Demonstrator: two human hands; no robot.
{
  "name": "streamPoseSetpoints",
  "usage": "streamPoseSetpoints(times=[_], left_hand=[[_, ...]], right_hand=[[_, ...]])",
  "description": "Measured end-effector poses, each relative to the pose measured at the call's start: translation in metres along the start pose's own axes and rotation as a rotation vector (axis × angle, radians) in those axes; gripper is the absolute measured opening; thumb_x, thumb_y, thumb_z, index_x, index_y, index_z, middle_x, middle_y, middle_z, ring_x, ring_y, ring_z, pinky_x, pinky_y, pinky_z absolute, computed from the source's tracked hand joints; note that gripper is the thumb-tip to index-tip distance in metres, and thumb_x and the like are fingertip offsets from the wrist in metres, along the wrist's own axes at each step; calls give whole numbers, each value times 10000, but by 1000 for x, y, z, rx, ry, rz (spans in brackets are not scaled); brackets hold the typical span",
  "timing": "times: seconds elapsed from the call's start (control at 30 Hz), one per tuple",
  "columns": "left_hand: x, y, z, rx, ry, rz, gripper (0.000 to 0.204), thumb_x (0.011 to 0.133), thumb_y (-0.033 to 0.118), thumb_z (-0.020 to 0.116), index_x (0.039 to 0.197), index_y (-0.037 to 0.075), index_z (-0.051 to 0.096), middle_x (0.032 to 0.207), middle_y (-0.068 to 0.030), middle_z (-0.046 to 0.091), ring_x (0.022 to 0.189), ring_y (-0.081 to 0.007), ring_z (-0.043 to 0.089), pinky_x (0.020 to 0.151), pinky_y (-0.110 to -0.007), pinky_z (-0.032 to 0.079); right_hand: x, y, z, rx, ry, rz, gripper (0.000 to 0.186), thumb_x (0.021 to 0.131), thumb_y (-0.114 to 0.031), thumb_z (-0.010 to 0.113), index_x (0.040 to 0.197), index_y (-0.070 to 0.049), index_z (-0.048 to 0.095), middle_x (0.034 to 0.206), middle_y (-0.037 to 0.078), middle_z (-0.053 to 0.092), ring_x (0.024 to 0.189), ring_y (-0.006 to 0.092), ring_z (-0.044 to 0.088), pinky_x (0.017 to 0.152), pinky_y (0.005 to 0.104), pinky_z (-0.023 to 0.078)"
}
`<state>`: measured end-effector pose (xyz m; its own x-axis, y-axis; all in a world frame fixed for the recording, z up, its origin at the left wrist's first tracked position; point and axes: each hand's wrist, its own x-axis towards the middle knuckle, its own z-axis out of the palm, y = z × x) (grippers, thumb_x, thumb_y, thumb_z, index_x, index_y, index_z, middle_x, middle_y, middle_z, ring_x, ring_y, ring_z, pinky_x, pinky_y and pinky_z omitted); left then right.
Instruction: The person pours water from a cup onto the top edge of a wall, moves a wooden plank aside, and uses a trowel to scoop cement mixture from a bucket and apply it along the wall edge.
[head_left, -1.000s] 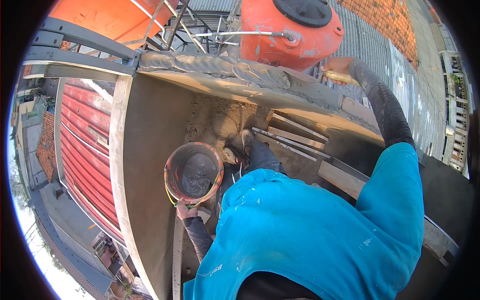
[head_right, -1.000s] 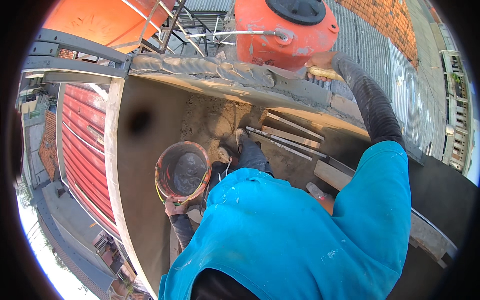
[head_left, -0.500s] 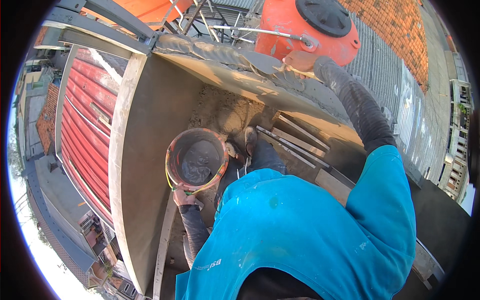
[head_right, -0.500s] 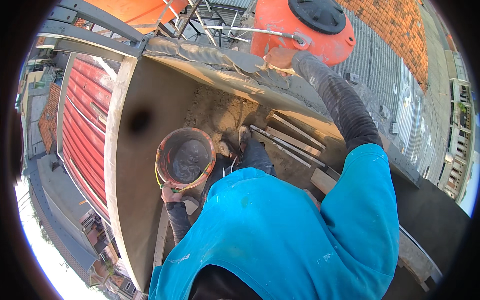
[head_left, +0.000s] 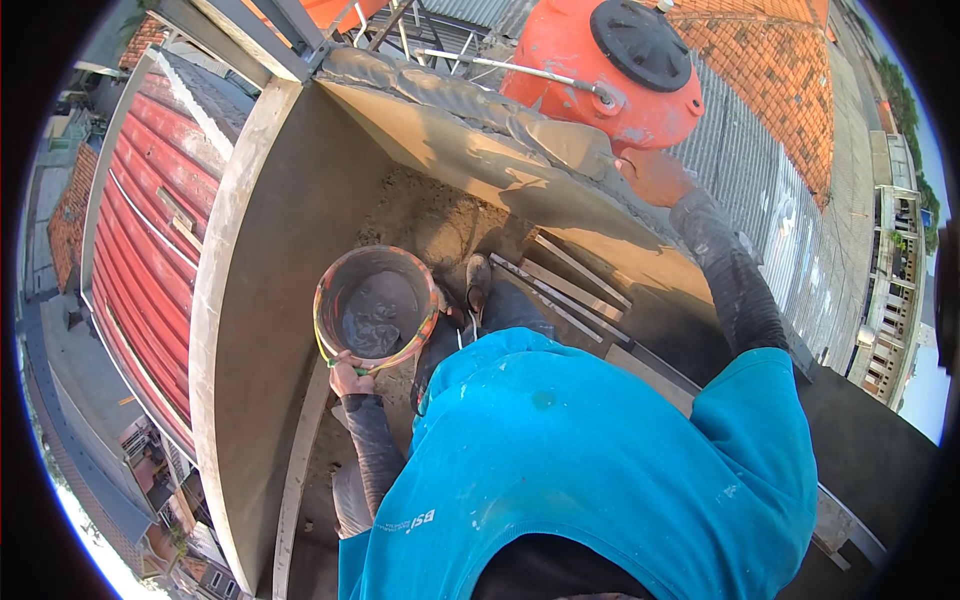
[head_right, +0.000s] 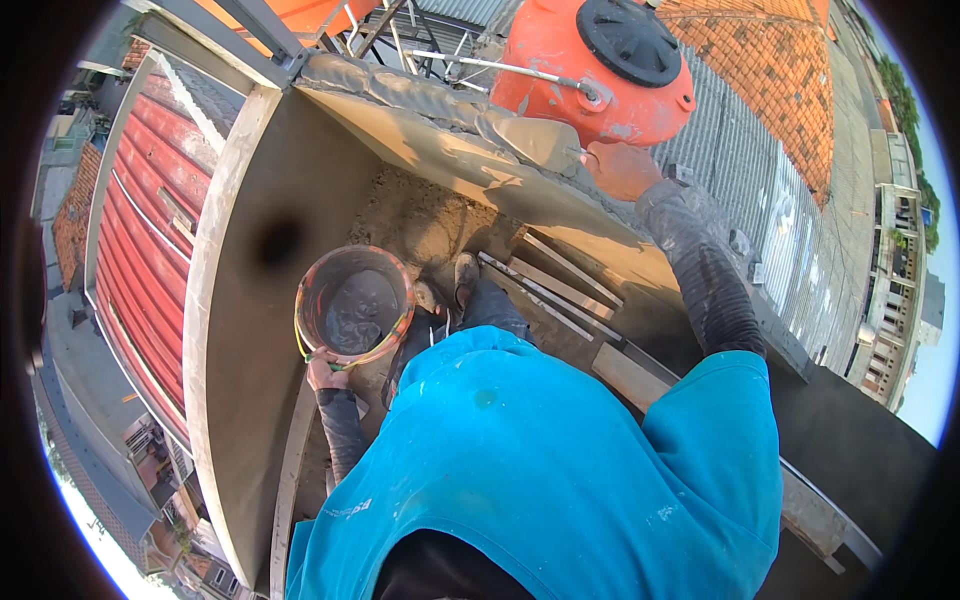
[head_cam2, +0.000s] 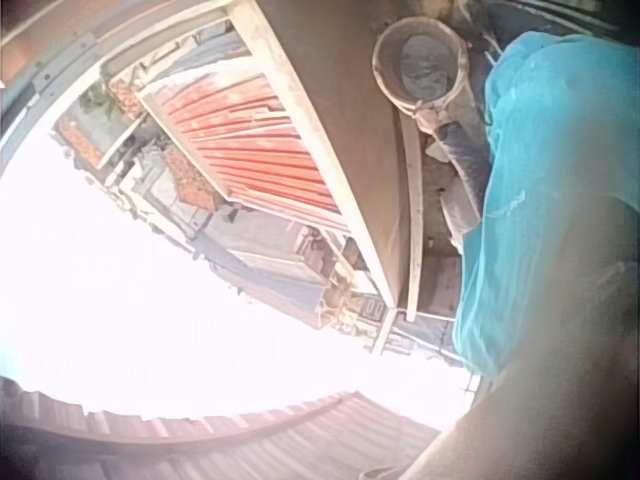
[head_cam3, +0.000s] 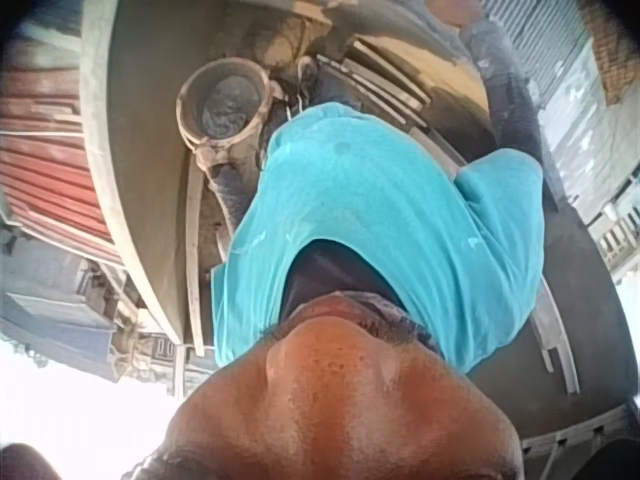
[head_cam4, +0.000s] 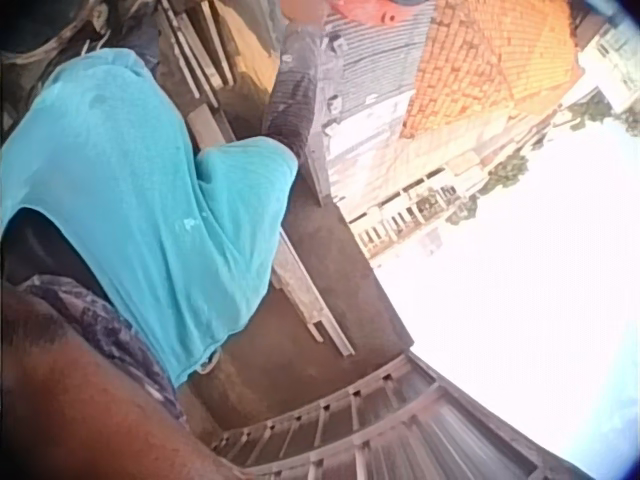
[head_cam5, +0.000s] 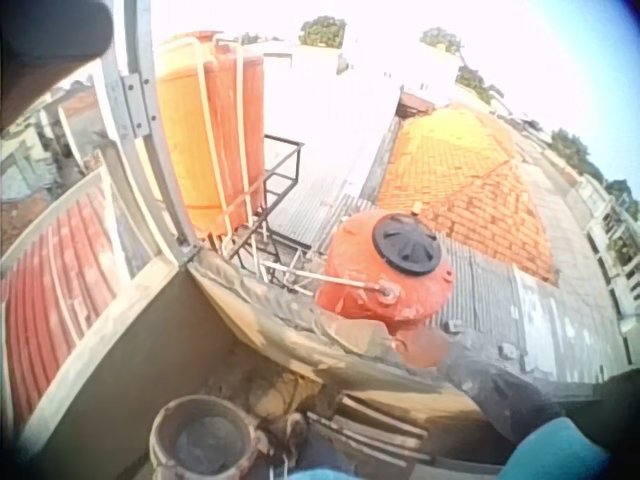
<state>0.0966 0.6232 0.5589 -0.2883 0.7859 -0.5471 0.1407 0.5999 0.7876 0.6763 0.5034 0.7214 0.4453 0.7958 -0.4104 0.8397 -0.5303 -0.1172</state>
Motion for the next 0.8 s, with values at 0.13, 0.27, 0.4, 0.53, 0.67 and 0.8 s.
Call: streamPoseSetpoints(times=[0.13, 0.27, 0.4, 0.53, 0.67, 0.8], left_hand=[[4, -3, -8, -16, -2, -20, 316, 555, -55, 475, 841, -31, 607, 876, -114, 550, 837, -244, 550, 696, -349, 478], [5, -7, -18, 25, 54, -31, 320, 552, -50, 478, 843, -35, 609, 880, -110, 554, 863, -246, 545, 774, -345, 455], [4, -8, -23, 64, 75, -63, 315, 565, -30, 495, 852, -40, 625, 902, -113, 572, 879, -234, 554, 795, -336, 453], [10, -25, -39, 224, 10, 90, 317, 575, -21, 500, 861, -37, 635, 906, -110, 578, 880, -224, 560, 798, -333, 454], [12, -29, -47, 436, 7, 278, 291, 578, -26, 501, 837, -32, 635, 886, -111, 593, 872, -220, 567, 779, -335, 458], [18, -32, -37, 89, 45, 111, 231, 565, -43, 502, 764, -21, 618, 858, -132, 615, 810, -215, 583, 733, -342, 470]], right_hand=[[-5, -18, 7, -61, 49, -7, 363, 939, -352, 370, 981, -43, 556, 907, 184, 623, 883, 369, 594, 784, 512, 436], [-6, -23, 20, -101, 71, -56, 348, 936, -347, 378, 993, -48, 545, 893, 168, 624, 856, 368, 607, 761, 507, 452], [-5, -17, 35, -150, 133, -40, 337, 929, -341, 399, 991, -44, 547, 882, 165, 626, 811, 363, 621, 718, 498, 478], [-6, -15, 38, -187, 182, 12, 331, 927, -337, 403, 994, -49, 551, 875, 172, 626, 802, 363, 624, 712, 491, 487], [15, -22, 35, -112, 157, -1, 352, 924, -341, 393, 1011, -42, 558, 878, 183, 634, 809, 371, 624, 731, 510, 477], [49, -49, 18, -56, 44, 9, 355, 920, -339, 408, 965, -27, 571, 952, 188, 627, 858, 373, 604, 763, 510, 447]])
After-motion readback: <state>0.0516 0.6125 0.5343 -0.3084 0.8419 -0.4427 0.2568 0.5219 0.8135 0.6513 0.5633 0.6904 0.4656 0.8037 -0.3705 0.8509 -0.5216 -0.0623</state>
